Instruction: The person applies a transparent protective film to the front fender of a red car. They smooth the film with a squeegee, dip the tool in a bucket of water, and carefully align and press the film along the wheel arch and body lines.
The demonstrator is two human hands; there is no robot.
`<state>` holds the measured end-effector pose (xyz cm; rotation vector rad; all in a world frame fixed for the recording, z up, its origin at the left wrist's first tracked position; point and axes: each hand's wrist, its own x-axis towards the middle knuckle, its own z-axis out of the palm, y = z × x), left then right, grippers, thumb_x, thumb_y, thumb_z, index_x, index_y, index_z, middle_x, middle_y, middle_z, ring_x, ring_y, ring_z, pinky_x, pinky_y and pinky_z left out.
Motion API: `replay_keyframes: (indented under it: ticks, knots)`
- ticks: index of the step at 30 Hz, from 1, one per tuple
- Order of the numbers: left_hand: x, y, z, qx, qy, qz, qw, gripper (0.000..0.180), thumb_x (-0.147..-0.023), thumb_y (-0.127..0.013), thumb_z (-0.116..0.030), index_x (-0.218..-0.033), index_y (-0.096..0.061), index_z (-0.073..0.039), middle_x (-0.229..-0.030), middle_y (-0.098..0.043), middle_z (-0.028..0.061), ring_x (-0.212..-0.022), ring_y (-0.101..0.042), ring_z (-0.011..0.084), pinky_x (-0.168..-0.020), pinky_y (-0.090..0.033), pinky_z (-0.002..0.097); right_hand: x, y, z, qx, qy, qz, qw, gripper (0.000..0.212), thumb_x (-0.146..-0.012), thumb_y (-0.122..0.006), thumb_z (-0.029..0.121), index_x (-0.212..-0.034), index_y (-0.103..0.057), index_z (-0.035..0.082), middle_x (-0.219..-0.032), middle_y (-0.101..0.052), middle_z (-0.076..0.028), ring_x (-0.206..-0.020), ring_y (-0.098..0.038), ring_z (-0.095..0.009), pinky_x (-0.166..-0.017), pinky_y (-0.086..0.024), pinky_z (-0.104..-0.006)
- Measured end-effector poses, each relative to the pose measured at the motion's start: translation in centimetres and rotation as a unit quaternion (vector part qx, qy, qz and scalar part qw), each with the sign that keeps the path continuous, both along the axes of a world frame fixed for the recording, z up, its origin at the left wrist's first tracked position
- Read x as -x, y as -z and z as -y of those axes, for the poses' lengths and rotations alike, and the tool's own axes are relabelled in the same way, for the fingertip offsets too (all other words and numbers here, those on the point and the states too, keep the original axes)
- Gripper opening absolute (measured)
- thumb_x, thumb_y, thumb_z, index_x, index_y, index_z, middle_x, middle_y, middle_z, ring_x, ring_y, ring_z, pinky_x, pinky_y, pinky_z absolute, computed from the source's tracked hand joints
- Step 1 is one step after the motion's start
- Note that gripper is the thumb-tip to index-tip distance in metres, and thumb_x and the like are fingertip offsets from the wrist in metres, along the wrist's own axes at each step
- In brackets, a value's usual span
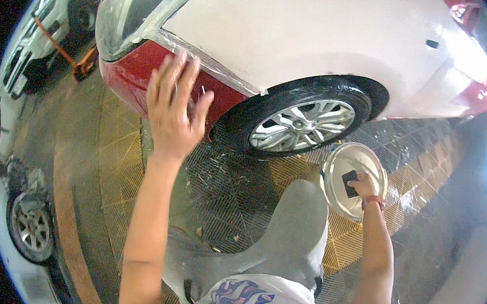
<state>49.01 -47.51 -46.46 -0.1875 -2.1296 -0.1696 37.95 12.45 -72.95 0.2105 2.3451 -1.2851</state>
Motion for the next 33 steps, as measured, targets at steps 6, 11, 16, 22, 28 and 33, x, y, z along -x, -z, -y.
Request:
replay_keyframes:
  ticks: [6,11,16,22,28,33]
  knots:
    - [7.2,0.7,0.3,0.012,-0.091,-0.081,0.992,0.093,-0.103,-0.048,-0.069,-0.171,-0.022,-0.012,-0.177,-0.017,0.0192,-0.164,-0.012,0.0393,-0.13,-0.007,0.062,6.2,10.5,3.4,-0.219,-0.318,0.017,0.922,0.044,-0.085,-0.081,0.012,-0.127,-0.072,0.003,-0.109,-0.08,-0.015,-0.097,-0.073,-0.026,-0.09,-0.056,-0.0401]
    - [10.8,2.6,-0.9,-0.023,-0.081,-0.168,0.982,0.109,-0.097,-0.043,-0.083,-0.169,-0.024,-0.003,-0.176,-0.018,0.0248,-0.164,-0.012,0.0426,-0.131,-0.002,0.0593,10.4,18.6,-7.2,-0.477,-0.46,0.083,0.744,0.049,-0.094,-0.066,0.051,-0.12,-0.078,0.012,-0.107,-0.08,-0.002,-0.091,-0.076,-0.03,-0.072,-0.062,-0.0529]
    - [8.0,2.4,0.8,0.057,-0.122,-0.125,0.983,0.119,-0.091,-0.044,-0.09,-0.168,-0.027,-0.001,-0.174,-0.021,0.0277,-0.163,-0.016,0.0435,-0.131,-0.004,0.0586,3.3,13.1,5.7,-0.561,-0.489,0.214,0.633,0.043,-0.096,-0.067,0.048,-0.125,-0.075,0.016,-0.114,-0.077,-0.005,-0.093,-0.074,-0.033,-0.079,-0.061,-0.0525]
    - [9.3,3.2,0.1,0.03,-0.121,-0.131,0.983,0.118,-0.093,-0.041,-0.089,-0.168,-0.024,0.0,-0.174,-0.021,0.0278,-0.163,-0.017,0.0437,-0.131,-0.005,0.0589,5.1,6.0,0.3,-0.33,-0.432,0.179,0.82,0.038,-0.103,-0.064,0.038,-0.133,-0.07,0.015,-0.127,-0.072,-0.004,-0.1,-0.073,-0.027,-0.091,-0.058,-0.047]
    - [8.4,3.0,-1.4,0.002,-0.131,-0.08,0.988,0.102,-0.105,-0.04,-0.07,-0.168,-0.013,0.006,-0.174,-0.014,0.0312,-0.163,-0.012,0.0486,-0.129,-0.007,0.0626,6.4,-25.2,14.0,-0.181,-0.45,-0.29,0.825,0.025,-0.1,-0.07,0.031,-0.105,-0.073,0.007,-0.097,-0.074,-0.01,-0.085,-0.069,-0.032,-0.081,-0.055,-0.0451]
    - [6.9,7.2,-7.1,-0.118,-0.09,-0.01,0.989,0.093,-0.109,-0.04,-0.057,-0.166,-0.009,0.01,-0.173,-0.008,0.0367,-0.16,-0.004,0.0567,-0.127,-0.002,0.0693,2.7,-38.3,30.1,-0.183,-0.375,-0.706,0.572,0.021,-0.097,-0.072,0.021,-0.113,-0.07,0.007,-0.099,-0.072,-0.013,-0.095,-0.066,-0.035,-0.087,-0.052,-0.0458]
